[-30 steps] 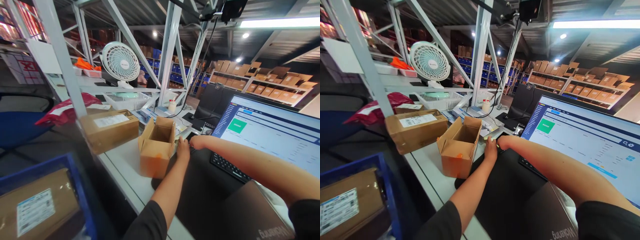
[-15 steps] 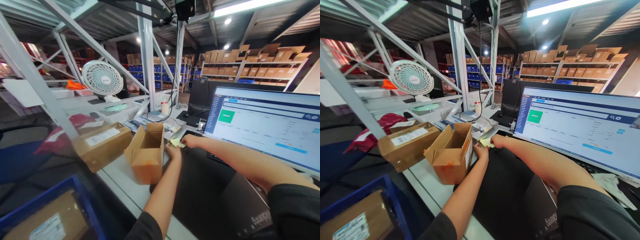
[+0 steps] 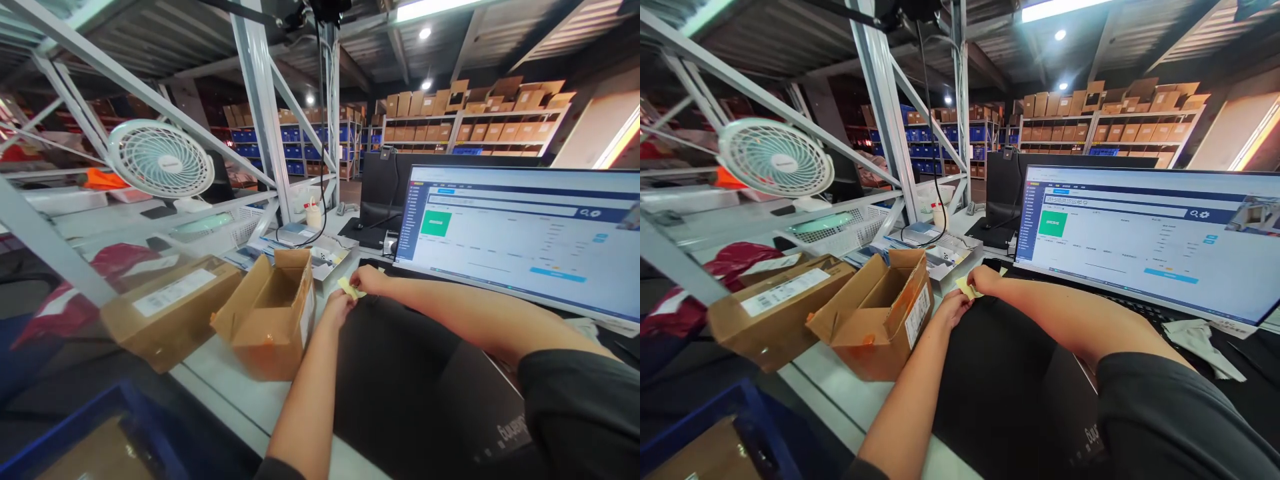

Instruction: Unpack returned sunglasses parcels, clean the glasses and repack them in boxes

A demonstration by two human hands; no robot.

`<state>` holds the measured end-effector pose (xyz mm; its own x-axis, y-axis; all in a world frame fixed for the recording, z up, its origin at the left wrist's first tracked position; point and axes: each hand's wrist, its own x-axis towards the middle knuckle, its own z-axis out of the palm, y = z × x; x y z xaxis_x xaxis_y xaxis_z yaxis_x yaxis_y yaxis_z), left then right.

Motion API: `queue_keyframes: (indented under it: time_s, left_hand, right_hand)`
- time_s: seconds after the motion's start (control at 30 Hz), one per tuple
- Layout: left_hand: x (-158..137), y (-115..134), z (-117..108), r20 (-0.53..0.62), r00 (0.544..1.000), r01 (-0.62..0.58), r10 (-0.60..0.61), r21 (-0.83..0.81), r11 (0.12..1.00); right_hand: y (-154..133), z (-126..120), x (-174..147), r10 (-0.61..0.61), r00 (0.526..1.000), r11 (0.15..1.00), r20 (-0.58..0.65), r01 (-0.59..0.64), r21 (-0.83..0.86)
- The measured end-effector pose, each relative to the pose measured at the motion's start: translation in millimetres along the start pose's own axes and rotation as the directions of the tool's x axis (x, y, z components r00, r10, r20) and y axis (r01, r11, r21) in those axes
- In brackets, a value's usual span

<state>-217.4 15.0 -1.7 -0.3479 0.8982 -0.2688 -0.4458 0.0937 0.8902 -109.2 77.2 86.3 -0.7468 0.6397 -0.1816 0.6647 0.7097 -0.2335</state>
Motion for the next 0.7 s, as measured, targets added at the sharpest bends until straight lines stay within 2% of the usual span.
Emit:
queue_keyframes:
  time_s: [0.1, 0.23, 0.47, 0.7]
  left_hand:
    - [-4, 3, 0, 0.023, 0.998, 0.064, -0.065, 0.050, 0.997]
    - [-8, 4, 0, 0.026, 0.997, 0.077, -0.079, 0.076, 0.994]
    - [-10, 5, 0, 0.059, 0.992, 0.104, -0.108, 0.074, 0.992]
    - [-5, 6, -2, 0.048, 0.984, 0.171, -0.173, 0.037, 0.985]
  right_hand:
    - [0, 2, 0, -0.010, 1.000, 0.999, 0.022, 0.009, 0.033]
    - [-1, 6, 0, 0.012, 0.999, 0.997, 0.041, -0.015, 0.071]
    - [1, 7, 0, 0.112, 0.994, 0.991, 0.015, -0.112, 0.072]
    - [3, 16, -2, 0.130, 0.990, 0.989, 0.050, -0.133, 0.061]
